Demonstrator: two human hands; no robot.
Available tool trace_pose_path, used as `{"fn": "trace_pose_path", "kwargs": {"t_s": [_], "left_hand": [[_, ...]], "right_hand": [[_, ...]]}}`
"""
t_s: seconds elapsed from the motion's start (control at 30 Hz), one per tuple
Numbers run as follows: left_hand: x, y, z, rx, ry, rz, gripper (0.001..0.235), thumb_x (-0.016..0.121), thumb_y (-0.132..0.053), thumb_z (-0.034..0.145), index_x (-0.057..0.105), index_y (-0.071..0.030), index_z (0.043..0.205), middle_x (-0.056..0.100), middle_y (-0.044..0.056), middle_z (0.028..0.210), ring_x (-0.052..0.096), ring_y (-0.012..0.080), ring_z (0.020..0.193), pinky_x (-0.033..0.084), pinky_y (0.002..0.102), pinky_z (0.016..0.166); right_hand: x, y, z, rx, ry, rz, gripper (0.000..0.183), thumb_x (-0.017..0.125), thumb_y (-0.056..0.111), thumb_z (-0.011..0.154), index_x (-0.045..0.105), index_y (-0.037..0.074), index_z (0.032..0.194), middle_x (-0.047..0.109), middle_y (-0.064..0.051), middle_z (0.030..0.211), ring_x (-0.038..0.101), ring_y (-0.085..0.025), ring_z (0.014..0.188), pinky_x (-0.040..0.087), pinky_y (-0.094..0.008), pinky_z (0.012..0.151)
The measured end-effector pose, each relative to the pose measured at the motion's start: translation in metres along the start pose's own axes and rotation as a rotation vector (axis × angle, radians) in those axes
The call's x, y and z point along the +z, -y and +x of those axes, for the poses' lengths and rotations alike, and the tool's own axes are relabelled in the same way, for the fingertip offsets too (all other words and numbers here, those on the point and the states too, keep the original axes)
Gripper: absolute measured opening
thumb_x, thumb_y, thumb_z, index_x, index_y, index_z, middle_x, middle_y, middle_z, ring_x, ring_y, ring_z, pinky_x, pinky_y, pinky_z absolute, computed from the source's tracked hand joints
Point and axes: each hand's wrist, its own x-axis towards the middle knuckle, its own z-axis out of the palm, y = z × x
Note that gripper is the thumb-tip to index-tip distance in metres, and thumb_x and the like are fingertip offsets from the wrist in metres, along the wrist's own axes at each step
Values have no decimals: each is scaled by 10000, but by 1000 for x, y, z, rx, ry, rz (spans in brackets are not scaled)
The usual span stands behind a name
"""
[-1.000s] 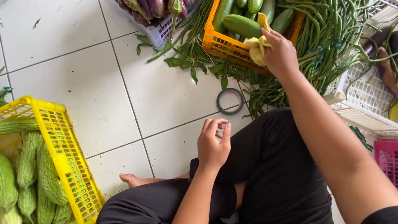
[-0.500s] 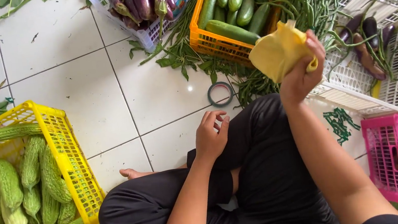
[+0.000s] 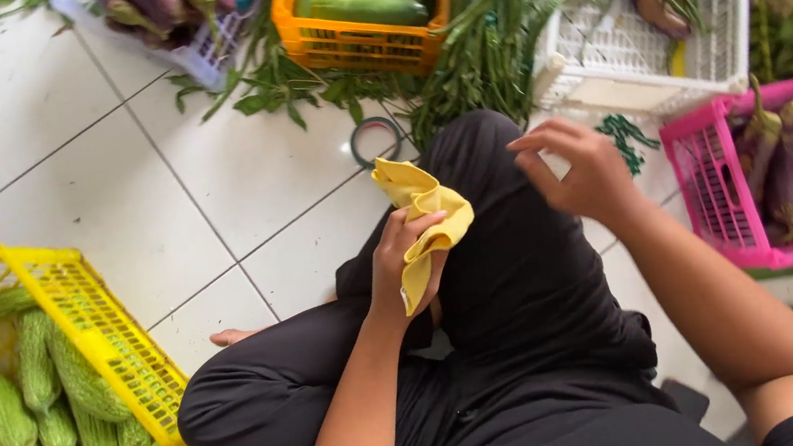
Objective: The person sits on the floor and wipes cucumbers with a yellow cloth. They pick up cucumbers from the floor or nearby crates, wipe them thoroughly, and place them into an orange crate. Other vegetables like eggplants and bitter melons are visible in surrounding crates.
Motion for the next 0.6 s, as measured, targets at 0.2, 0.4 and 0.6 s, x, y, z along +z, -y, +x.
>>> {"fn": "trace_pose_path", "kwargs": {"t_s": [0.2,0.4,0.6], "left_hand": [[23,-13,-6,101,77,64,281,726,-269,918,723,-131,1164,602,68,1111,696,281,976,586,363,895],[40,-10,-5,255,120,171,233,665,-307,975,720,-102,1071,646,24,1056,649,281,1058,548,377,939],[49,-5,-4,337,119,251,197,672,-259,973,737,-90,1049,678,26,992,634,289,1035,538,383,931]], "right_hand": [[-17,-121,-131,784,798,-381,437,722,403,894,666,138,1237,767,-121,1070,740,-376,1057,554,-560,931],[29,-116,-204,929,924,-69,674,696,365,917,456,98,1488,523,-275,1431,669,-509,1147,509,-636,1003],[34,-119,-206,965,720,-101,353,713,476,856,598,253,1104,668,13,965,689,-327,1014,531,-523,882]]}}
